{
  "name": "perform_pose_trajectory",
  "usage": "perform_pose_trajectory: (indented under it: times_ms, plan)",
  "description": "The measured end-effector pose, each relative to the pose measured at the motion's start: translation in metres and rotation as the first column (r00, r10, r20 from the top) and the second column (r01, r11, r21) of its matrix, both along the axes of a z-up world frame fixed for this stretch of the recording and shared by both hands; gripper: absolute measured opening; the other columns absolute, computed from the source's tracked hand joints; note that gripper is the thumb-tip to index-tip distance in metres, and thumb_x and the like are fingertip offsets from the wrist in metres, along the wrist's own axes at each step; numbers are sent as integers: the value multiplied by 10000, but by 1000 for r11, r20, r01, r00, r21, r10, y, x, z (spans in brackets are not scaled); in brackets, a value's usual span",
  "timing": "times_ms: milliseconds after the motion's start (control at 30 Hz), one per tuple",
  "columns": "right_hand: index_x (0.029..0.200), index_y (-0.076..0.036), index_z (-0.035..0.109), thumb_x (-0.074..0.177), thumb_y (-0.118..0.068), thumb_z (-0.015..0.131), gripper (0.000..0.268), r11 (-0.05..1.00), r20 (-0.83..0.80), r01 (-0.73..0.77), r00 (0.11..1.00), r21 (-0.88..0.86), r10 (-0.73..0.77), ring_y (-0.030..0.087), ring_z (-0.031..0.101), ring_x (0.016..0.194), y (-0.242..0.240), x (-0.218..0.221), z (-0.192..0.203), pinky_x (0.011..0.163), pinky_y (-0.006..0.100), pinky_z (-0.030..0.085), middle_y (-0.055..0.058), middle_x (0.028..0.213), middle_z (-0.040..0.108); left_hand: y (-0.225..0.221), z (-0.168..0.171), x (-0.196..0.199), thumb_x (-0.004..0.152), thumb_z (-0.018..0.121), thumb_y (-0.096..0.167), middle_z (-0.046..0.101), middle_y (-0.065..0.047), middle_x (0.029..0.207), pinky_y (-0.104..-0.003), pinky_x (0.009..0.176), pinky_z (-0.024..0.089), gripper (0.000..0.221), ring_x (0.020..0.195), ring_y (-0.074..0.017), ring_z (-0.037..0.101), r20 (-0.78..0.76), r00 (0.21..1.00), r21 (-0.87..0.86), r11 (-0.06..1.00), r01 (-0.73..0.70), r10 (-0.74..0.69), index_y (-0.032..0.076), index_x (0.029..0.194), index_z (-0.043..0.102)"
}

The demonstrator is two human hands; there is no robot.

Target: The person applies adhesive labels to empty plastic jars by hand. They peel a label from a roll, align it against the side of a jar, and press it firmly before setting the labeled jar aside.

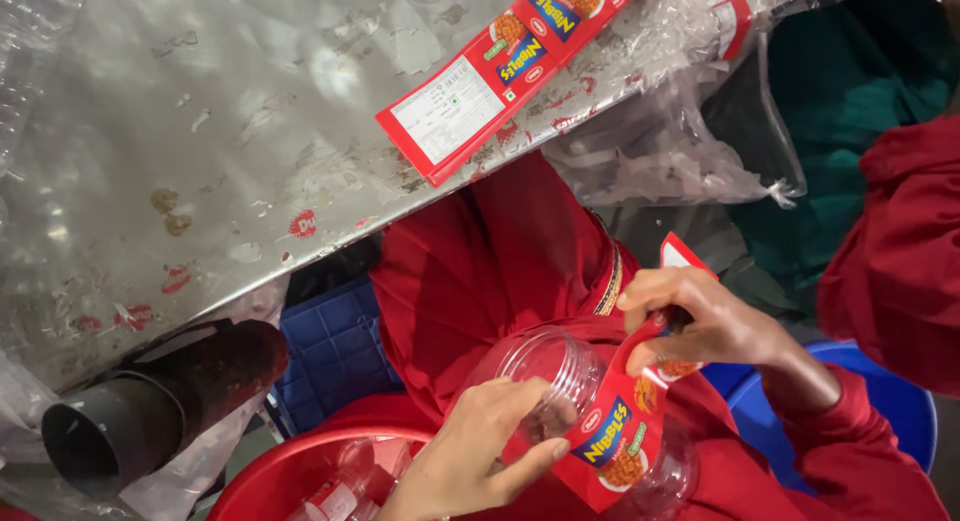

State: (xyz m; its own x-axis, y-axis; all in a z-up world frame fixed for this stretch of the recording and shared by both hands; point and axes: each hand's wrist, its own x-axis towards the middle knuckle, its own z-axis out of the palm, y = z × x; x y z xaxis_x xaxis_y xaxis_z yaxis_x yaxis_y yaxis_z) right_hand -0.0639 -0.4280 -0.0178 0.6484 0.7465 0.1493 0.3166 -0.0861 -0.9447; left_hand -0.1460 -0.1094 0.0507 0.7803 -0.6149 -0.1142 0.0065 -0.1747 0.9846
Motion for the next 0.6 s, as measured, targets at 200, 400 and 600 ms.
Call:
perform_pose_trajectory:
  times_ms: [200,400,600]
  plan:
    - [1305,-119,493,856,-292,890,624,905,-388,-3,903,425,185,163,547,936,35,-12,-64,836,308,439,46,1009,638,16,-30,5,928,744,137,694,-100,1024,-372,867,542,343,957,-276,694,103,978,-130,972,194,-181,40,1234,621]
    - [1308,-138,529,921,-474,767,566,800,-290,168,957,576,9,109,507,913,105,-41,-53,866,255,424,5,1064,569,-4,-66,-16,911,786,72,679,-90,1192,-343,990,525,443,1099,-213,664,-103,991,-556,821,-132,89,11,1301,584]
    - [1290,-137,521,895,-393,825,560,673,324,487,618,556,-716,202,519,1065,108,-5,1,969,356,444,55,1216,510,-66,-72,-1,904,716,22,673,-109,1198,-332,931,549,510,1055,-170,661,-527,580,-481,344,-806,622,-23,1363,499]
